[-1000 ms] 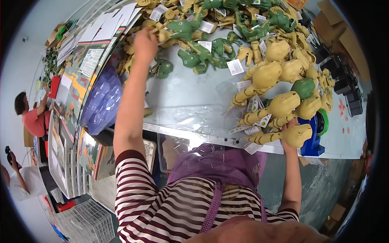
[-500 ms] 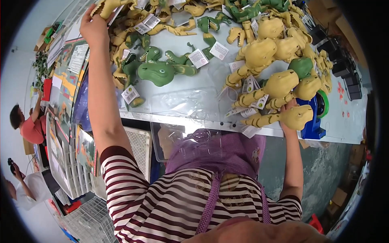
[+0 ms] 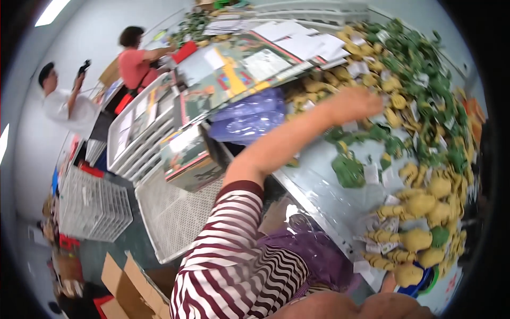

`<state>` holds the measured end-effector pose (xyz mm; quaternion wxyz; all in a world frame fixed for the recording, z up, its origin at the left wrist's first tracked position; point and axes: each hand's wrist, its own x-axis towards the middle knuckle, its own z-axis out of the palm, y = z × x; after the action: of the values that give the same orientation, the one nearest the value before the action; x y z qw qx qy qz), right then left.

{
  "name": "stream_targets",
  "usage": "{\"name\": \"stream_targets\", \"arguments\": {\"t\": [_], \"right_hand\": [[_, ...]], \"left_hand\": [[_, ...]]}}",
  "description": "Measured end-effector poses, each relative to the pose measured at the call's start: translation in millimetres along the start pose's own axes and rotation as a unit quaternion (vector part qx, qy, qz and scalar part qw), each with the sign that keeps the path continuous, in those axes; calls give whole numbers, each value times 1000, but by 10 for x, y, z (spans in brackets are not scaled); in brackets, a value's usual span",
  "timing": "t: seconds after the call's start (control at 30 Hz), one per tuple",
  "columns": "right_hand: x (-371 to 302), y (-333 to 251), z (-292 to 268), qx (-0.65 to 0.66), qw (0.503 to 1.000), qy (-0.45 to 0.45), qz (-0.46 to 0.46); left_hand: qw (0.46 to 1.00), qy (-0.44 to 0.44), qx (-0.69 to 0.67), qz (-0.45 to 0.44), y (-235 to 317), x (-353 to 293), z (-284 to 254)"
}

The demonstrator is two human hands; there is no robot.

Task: Packaging plastic dinosaur toys into clear plastic trays at a factory workbench.

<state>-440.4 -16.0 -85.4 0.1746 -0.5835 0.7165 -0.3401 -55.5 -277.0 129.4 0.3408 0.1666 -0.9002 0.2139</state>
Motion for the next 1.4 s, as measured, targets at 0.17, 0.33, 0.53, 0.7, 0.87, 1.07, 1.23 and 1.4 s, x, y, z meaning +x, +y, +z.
{"name": "stream_targets", "arguments": {"t": [0.17,0.33,0.53,0.7,0.87,1.07,1.23,1.4], "right_hand": [[560,-236,554,53,994,-60,-80],[763,-262,1000,86,984,-115,-106],[880,-206,1187,103,976,-147,-120],[366,452,403,60,993,-97,-27],[-677,596,-415,-185,982,44,-12],[-395,-624,-603,-96,992,67,-54],[-418,-646,-638,-113,984,86,-103],[-431,-486,-551,-153,977,99,-114]], "left_hand": [[919,4,-309,-246,260,-324,258],[825,-261,-356,-353,339,-349,464],[835,-368,-343,-223,24,-474,967],[894,-319,-198,-247,128,-443,1117],[889,-400,5,-224,117,-238,709],[900,-396,-76,-167,84,-233,744],[962,-114,-179,-172,-68,-280,497],[889,-76,-302,-336,-116,-139,433]]}}
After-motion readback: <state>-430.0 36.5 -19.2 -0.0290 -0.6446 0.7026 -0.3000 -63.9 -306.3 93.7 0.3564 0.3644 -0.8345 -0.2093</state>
